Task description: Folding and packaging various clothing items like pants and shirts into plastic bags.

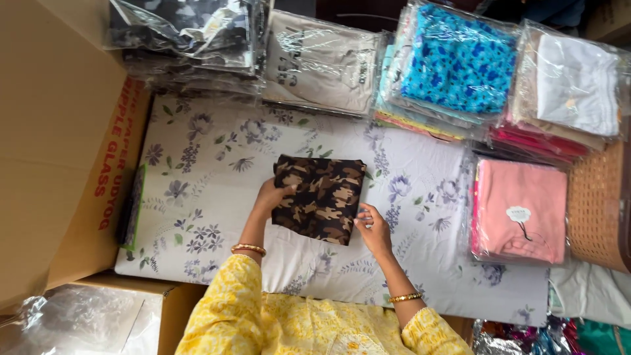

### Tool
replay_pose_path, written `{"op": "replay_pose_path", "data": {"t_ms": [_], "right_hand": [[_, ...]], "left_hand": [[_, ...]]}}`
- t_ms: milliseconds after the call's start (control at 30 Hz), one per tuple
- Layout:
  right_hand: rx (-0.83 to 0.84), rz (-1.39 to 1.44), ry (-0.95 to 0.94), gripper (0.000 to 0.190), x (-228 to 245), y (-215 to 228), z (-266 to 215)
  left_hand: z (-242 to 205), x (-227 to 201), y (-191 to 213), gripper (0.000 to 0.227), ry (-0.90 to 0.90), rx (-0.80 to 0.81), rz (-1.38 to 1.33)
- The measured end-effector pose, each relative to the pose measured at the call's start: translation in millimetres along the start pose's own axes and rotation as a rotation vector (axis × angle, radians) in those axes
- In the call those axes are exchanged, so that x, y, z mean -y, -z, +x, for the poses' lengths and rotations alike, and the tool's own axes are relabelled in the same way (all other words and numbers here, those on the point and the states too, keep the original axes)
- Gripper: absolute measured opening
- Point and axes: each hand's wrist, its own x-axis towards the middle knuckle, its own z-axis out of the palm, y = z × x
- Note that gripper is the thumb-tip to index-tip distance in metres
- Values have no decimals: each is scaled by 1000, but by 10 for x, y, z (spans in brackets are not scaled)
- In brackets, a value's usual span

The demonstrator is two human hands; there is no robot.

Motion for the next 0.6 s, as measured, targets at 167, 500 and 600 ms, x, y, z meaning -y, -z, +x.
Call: {"op": "replay_pose_path", "data": {"t_ms": [167,500,600], "right_hand": [[-174,155,57,47,-389,312,171],[-404,471,-60,32,-760,922,284],[-372,363,1,32,-1057,767,287]], "left_hand": [[-640,-1601,-71,54,-343,343,171],[-1382,-1079,-470,59,-842,316,1120],[-1250,103,-504,69,-935,156,1198]]}}
